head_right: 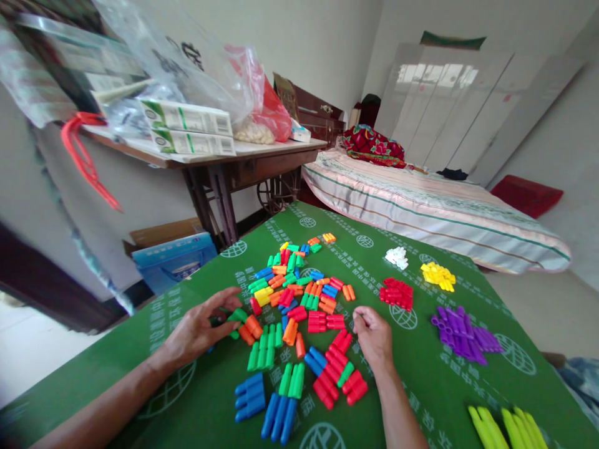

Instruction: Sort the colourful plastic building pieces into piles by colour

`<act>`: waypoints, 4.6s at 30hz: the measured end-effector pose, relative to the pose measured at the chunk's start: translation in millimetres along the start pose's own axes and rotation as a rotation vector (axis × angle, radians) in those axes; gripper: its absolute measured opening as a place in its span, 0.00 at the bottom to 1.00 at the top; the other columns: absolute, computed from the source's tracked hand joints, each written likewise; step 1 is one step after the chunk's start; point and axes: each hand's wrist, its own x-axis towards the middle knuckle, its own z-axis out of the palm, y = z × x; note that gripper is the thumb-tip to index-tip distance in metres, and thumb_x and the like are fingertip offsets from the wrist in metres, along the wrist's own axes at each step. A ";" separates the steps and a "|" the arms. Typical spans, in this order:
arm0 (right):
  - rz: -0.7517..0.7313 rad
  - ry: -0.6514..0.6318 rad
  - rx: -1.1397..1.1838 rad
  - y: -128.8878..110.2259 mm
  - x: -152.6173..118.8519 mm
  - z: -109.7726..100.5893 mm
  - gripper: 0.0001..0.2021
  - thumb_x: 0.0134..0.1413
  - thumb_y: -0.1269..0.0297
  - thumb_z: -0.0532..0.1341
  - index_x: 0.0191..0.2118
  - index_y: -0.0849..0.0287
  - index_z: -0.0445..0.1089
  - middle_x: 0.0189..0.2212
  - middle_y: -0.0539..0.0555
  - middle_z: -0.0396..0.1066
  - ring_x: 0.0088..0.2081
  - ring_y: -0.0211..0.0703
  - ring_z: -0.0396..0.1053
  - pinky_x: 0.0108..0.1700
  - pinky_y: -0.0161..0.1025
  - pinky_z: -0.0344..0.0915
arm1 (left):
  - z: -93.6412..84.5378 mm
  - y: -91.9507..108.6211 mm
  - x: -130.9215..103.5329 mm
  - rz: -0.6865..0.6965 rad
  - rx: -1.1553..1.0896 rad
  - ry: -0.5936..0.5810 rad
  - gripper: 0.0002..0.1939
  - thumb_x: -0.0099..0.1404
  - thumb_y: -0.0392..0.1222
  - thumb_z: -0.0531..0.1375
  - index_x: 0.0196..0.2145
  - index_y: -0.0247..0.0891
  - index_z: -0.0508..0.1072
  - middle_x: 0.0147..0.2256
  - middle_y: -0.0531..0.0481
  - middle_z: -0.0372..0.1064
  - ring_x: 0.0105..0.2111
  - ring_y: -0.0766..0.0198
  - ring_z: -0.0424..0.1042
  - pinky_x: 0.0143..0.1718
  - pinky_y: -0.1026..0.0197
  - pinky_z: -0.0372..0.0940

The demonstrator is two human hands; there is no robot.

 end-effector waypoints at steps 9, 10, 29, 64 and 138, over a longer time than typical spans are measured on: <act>0.005 -0.020 0.006 -0.5 0.5 0.0 0.19 0.44 0.49 0.60 0.33 0.61 0.72 0.16 0.48 0.66 0.16 0.35 0.59 0.17 0.32 0.53 | 2.8 0.5 5.4 -0.121 -0.270 0.003 0.23 0.48 0.44 0.64 0.44 0.39 0.71 0.33 0.50 0.72 0.30 0.63 0.72 0.32 0.59 0.71; 0.005 -0.019 0.005 -0.8 0.6 -0.1 0.18 0.44 0.49 0.60 0.33 0.61 0.72 0.16 0.48 0.66 0.16 0.35 0.59 0.17 0.32 0.53 | 2.8 1.1 5.8 -0.134 -0.311 -0.004 0.22 0.47 0.44 0.65 0.42 0.39 0.71 0.33 0.49 0.72 0.30 0.62 0.72 0.32 0.59 0.71; -0.346 -0.229 -0.013 -50.0 -26.7 11.5 0.16 0.47 0.55 0.63 0.40 0.59 0.72 0.20 0.48 0.69 0.22 0.36 0.64 0.26 0.32 0.62 | 88.1 77.8 32.2 -0.158 -0.739 0.129 0.21 0.44 0.38 0.67 0.39 0.37 0.74 0.33 0.49 0.71 0.36 0.61 0.71 0.36 0.59 0.69; -0.163 -0.394 0.150 -50.0 -29.4 20.9 0.13 0.49 0.56 0.63 0.34 0.61 0.74 0.23 0.49 0.69 0.24 0.35 0.62 0.26 0.30 0.61 | 90.1 75.7 28.5 -0.253 -0.850 -0.014 0.15 0.44 0.38 0.68 0.33 0.34 0.75 0.30 0.50 0.73 0.31 0.64 0.71 0.32 0.63 0.67; -0.406 -0.287 0.028 -34.8 -19.0 11.6 0.12 0.50 0.71 0.56 0.38 0.56 0.75 0.37 0.54 0.73 0.39 0.42 0.71 0.43 0.38 0.68 | 76.7 44.7 36.6 -0.248 -0.370 0.226 0.14 0.49 0.40 0.60 0.35 0.36 0.76 0.26 0.51 0.73 0.27 0.61 0.71 0.29 0.61 0.64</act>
